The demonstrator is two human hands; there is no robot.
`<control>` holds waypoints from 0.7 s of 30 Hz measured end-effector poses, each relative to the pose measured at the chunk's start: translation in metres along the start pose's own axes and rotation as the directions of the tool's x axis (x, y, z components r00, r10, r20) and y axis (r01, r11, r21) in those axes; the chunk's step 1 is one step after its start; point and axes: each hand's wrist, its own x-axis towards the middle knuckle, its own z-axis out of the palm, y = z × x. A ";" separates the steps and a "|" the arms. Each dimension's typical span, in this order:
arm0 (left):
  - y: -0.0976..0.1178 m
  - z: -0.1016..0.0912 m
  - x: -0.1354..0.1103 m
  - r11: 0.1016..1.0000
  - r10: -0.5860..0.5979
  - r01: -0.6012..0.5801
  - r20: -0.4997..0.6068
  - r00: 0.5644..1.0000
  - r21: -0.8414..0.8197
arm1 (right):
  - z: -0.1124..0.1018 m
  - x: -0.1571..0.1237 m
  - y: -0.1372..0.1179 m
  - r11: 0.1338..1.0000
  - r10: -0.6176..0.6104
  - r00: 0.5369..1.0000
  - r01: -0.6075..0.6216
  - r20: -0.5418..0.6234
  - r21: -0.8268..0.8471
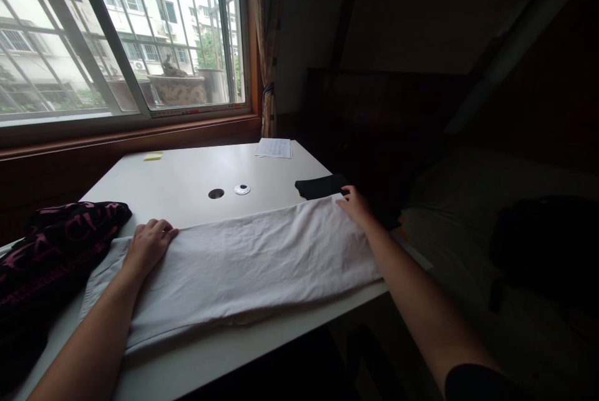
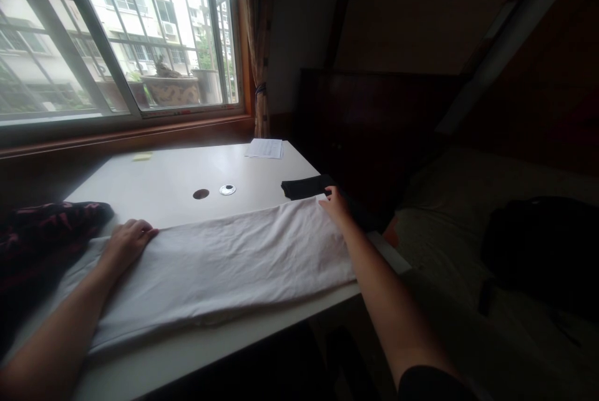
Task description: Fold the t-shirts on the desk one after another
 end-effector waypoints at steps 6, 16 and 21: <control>-0.001 0.001 0.000 1.000 -0.002 0.002 0.013 1.000 0.001 | 0.004 0.019 -0.002 0.962 0.062 0.995 -0.082 0.084 0.262; -0.007 0.004 0.008 0.994 -0.110 0.108 0.086 0.990 0.019 | 0.008 0.029 0.020 0.954 0.075 0.997 -0.079 0.026 0.290; -0.005 -0.001 0.007 0.991 -0.130 0.128 0.068 0.989 0.036 | 0.014 0.025 0.024 0.991 -0.002 0.996 0.013 -0.087 0.133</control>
